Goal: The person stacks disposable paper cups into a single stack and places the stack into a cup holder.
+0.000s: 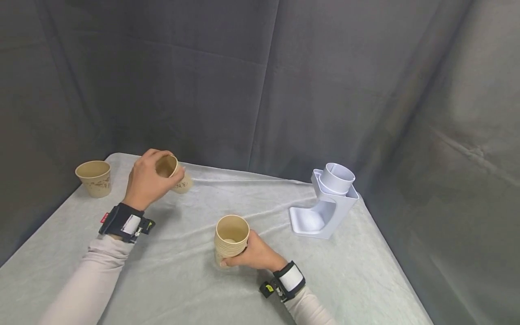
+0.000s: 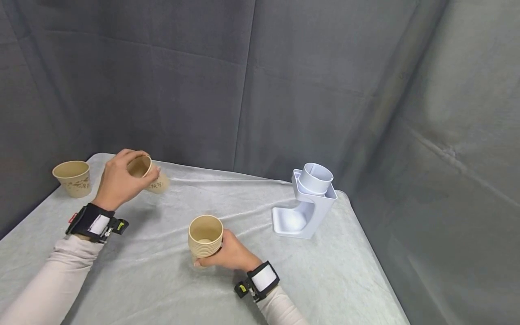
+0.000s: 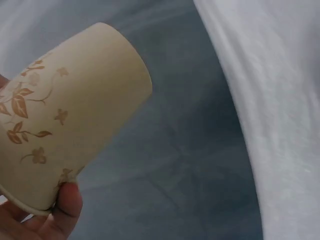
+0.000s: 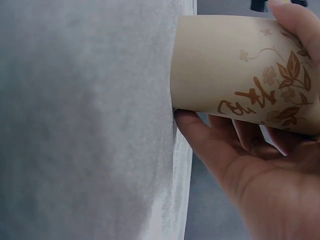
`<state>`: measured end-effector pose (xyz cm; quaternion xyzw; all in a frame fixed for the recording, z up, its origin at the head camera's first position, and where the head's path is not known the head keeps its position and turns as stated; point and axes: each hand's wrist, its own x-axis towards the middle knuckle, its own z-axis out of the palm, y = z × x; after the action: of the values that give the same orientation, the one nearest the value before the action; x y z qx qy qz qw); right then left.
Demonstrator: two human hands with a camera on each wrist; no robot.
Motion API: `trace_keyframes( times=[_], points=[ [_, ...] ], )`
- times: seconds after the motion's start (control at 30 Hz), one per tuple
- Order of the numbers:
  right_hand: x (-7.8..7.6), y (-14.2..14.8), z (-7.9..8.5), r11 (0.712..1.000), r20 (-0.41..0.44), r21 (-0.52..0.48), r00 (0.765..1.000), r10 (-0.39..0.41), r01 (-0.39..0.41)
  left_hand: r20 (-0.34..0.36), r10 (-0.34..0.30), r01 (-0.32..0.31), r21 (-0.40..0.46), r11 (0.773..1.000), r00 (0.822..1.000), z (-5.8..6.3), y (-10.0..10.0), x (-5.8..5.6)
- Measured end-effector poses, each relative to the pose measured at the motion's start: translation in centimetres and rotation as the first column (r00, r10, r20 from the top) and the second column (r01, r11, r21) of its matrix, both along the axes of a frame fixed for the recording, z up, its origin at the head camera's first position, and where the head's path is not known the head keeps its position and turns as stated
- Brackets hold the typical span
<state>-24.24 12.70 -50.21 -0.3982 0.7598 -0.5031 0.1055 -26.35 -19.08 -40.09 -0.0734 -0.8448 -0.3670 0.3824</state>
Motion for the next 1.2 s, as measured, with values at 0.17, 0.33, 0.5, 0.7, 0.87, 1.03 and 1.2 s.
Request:
trace_keyframes(
  times=[0.17, 0.33, 0.5, 0.7, 0.87, 1.03, 1.2],
  points=[
    [-0.1, 0.0, 0.0, 1.0, -0.004, 0.004, 1.0, 0.004, -0.004, -0.091, -0.04, 0.04, -0.008, 0.999, 0.995, 1.4, 2.0, 1.5],
    [-0.2, 0.0, -0.1, 1.0, -0.008, 0.005, 1.0, 0.007, -0.007, -0.144, -0.078, 0.076, -0.019, 0.997, 0.987, 2.6, 3.7, 2.8],
    [-0.2, 0.0, -0.2, 1.0, -0.009, 0.004, 1.0, 0.001, -0.001, -0.173, -0.108, 0.103, -0.038, 0.994, 0.979, 3.4, 4.9, 3.7],
    [-0.2, 0.0, -0.2, 1.0, -0.016, 0.006, 1.0, -0.002, 0.002, -0.169, -0.137, 0.128, -0.063, 0.99, 0.976, 3.3, 6.5, 4.6],
    [-0.2, 0.0, -0.3, 1.0, -0.02, 0.006, 1.0, 0.003, -0.003, -0.14, -0.154, 0.144, -0.078, 0.987, 0.978, 2.8, 8.1, 5.1],
    [-0.1, 0.0, -0.1, 1.0, -0.018, 0.005, 1.0, 0.018, -0.018, -0.107, -0.187, 0.178, -0.089, 0.98, 0.976, 2.5, 9.4, 5.7],
    [0.0, -0.1, 0.1, 1.0, -0.002, 0.02, 1.0, 0.021, -0.021, -0.104, -0.221, 0.208, -0.125, 0.97, 0.97, 2.4, 10.4, 6.3]
  ],
)
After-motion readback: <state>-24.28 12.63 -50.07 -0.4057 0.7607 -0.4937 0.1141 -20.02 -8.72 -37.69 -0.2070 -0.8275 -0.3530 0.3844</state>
